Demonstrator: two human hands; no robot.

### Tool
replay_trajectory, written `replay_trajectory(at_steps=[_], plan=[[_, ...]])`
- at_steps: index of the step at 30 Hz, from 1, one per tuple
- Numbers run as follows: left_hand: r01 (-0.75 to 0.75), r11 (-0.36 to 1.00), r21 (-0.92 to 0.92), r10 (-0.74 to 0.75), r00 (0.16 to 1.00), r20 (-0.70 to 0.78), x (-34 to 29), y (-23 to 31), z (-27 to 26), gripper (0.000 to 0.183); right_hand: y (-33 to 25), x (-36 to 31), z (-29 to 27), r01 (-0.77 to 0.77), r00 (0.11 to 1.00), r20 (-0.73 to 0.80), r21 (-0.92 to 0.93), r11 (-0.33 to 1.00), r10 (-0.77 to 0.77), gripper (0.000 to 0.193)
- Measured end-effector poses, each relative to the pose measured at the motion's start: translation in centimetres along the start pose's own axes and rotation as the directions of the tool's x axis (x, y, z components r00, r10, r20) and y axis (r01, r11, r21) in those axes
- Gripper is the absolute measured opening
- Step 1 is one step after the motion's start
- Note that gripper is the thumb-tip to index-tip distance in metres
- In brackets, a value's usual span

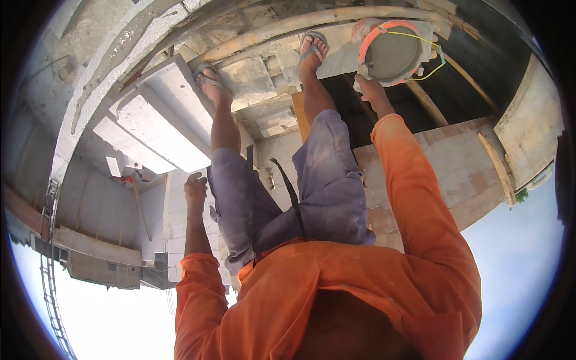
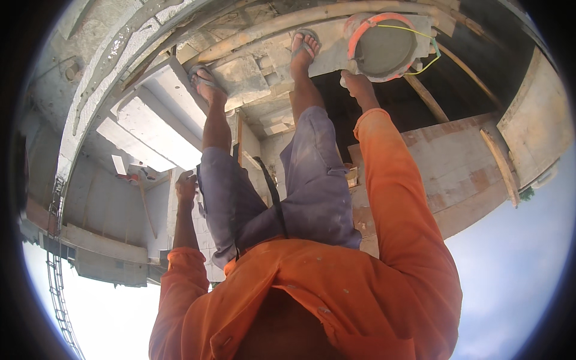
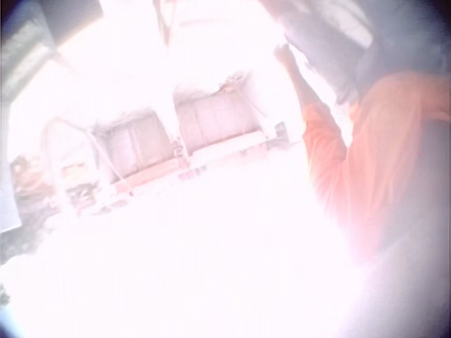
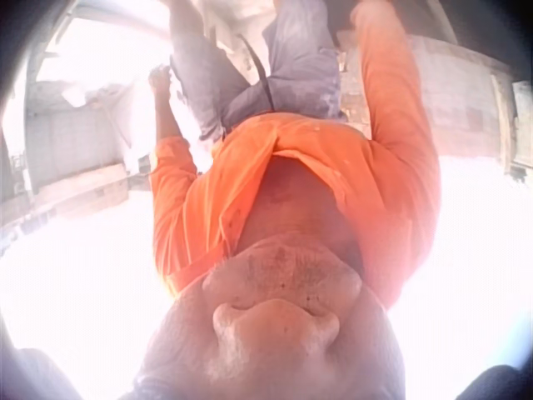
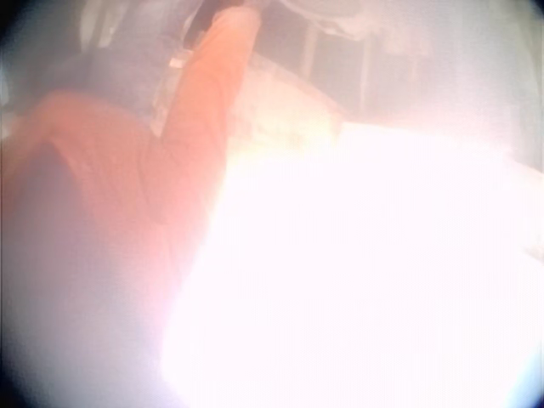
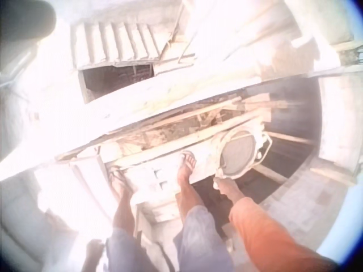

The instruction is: The person constructs a wall by applying mortar to the top of a structure with a trowel, placing lightweight concrete blocks, and tapping them into place with a hammer.

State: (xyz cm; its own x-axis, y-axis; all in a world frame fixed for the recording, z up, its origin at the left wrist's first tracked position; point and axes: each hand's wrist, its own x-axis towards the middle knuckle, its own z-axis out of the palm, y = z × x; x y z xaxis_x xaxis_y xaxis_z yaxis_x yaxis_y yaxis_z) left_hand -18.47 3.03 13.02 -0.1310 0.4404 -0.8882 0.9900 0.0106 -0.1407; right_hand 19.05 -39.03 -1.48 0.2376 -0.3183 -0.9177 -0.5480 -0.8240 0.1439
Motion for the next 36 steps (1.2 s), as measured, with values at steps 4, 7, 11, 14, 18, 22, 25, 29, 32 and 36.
replay_trajectory(at_steps=[4, 7, 11, 14, 18, 22, 25, 29, 32, 36], plan=[[-0.030, 0.999, -0.026, 0.030, 1.000, 0.007, 0.2, -0.1, 0.2, 0.038, -0.5, -0.5, 1.3, 0.054, 0.995, -0.080, 0.030, 0.998, -0.051, 0.062], [-0.012, 0.999, -0.044, 0.013, 1.000, 0.016, 0.5, 0.2, 0.2, 0.038, -0.3, 0.2, 1.6, 0.060, 0.989, -0.136, 0.031, 0.998, -0.056, 0.064], [0.014, 0.996, -0.091, -0.012, 1.000, 0.022, 1.7, -2.4, 0.2, 0.038, -1.1, -0.2, 2.1, 0.002, 0.998, -0.064, 0.160, 0.987, 0.008, 0.068], [0.037, 0.994, -0.105, -0.033, 0.999, 0.036, 2.0, -2.6, 0.3, 0.039, -1.3, -1.0, 2.1, -0.045, 0.995, -0.073, 0.233, 0.971, 0.064, 0.070], [0.050, 0.996, -0.077, -0.046, 0.997, 0.063, 2.0, -1.8, 0.5, 0.040, -0.3, -1.8, 2.5, -0.036, 0.981, -0.178, 0.215, 0.976, 0.075, 0.066], [-0.017, 0.991, -0.134, 0.022, 0.999, 0.035, 2.6, -4.4, 1.2, 0.039, -0.3, -2.4, 3.1, 0.212, 0.884, -0.387, -0.170, 0.962, -0.263, 0.045], [-0.109, 0.976, -0.188, 0.108, 0.994, -0.018, 4.4, -3.6, 1.7, 0.035, -2.5, -6.1, 3.3, 0.335, 0.524, -0.075, -0.898, 0.286, -0.849, 0.019], [-0.153, 0.952, -0.265, 0.137, 0.987, -0.079, 6.9, -4.6, 2.0, 0.035, -8.9, -9.0, 9.3, 0.650, 0.562, -0.200, -0.493, 0.578, -0.803, 0.027], [-0.107, 0.930, -0.351, 0.061, 0.988, -0.139, 9.0, -7.5, 3.4, 0.038, -13.6, -7.8, 14.8, 0.699, 0.241, 0.324, -0.712, -0.068, -0.915, 0.044], [0.074, 0.856, -0.512, -0.200, 0.960, -0.196, 13.5, -11.9, 6.1, 0.048, -24.8, -15.7, 26.4, 0.760, 0.605, 0.327, -0.508, 0.404, -0.726, 0.043]])
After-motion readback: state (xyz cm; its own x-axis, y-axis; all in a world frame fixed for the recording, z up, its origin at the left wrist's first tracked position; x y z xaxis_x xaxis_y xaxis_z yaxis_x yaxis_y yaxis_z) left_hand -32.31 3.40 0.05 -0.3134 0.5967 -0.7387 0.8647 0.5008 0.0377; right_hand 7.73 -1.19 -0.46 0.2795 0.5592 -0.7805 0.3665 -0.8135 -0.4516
